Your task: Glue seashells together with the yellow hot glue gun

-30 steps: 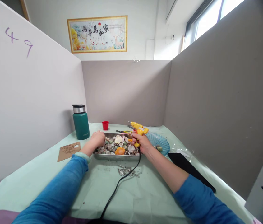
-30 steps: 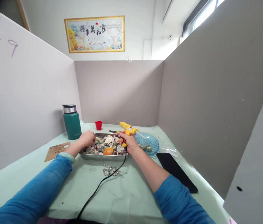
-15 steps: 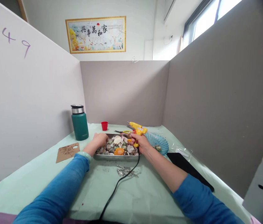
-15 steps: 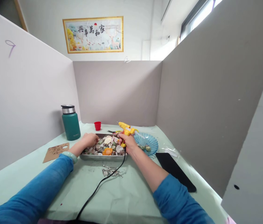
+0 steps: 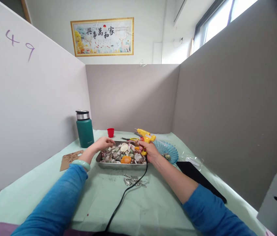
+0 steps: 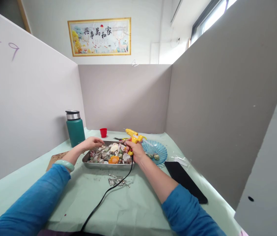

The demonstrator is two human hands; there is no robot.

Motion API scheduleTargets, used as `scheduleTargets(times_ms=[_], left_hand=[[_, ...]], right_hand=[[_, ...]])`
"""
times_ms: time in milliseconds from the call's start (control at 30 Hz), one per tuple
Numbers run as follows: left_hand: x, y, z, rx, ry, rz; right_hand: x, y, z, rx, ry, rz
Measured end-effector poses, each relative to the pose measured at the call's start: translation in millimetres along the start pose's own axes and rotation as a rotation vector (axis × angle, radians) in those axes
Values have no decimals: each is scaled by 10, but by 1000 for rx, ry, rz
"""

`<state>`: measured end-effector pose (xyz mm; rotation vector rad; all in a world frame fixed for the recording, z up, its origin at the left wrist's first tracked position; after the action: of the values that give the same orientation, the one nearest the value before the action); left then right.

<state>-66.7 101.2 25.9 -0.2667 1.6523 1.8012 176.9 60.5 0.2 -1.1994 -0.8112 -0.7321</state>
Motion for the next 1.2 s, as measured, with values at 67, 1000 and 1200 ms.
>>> scheduleTargets(times_ms=[67, 1000, 1200], left_hand=[[-52, 48, -44, -30, -12, -143], [-1006, -713, -368, 3, 62, -1237], [-1032, -793, -368, -23, 84, -1271]], right_hand=[[-6, 0, 0, 3, -4, 3], [-21, -1, 8, 18, 13, -81], [-17, -19, -4, 21, 15, -70]])
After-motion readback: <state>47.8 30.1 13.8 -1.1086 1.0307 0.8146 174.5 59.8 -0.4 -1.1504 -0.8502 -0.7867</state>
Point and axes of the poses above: each hand's wrist, its own z-axis towards the middle knuckle, its own y-axis out of the back of the hand, x = y × z, the point moved 7 cm from there along z, towards the middle knuckle, and after that the axes turned 5 degrees about -y, right-handed, at the moved point
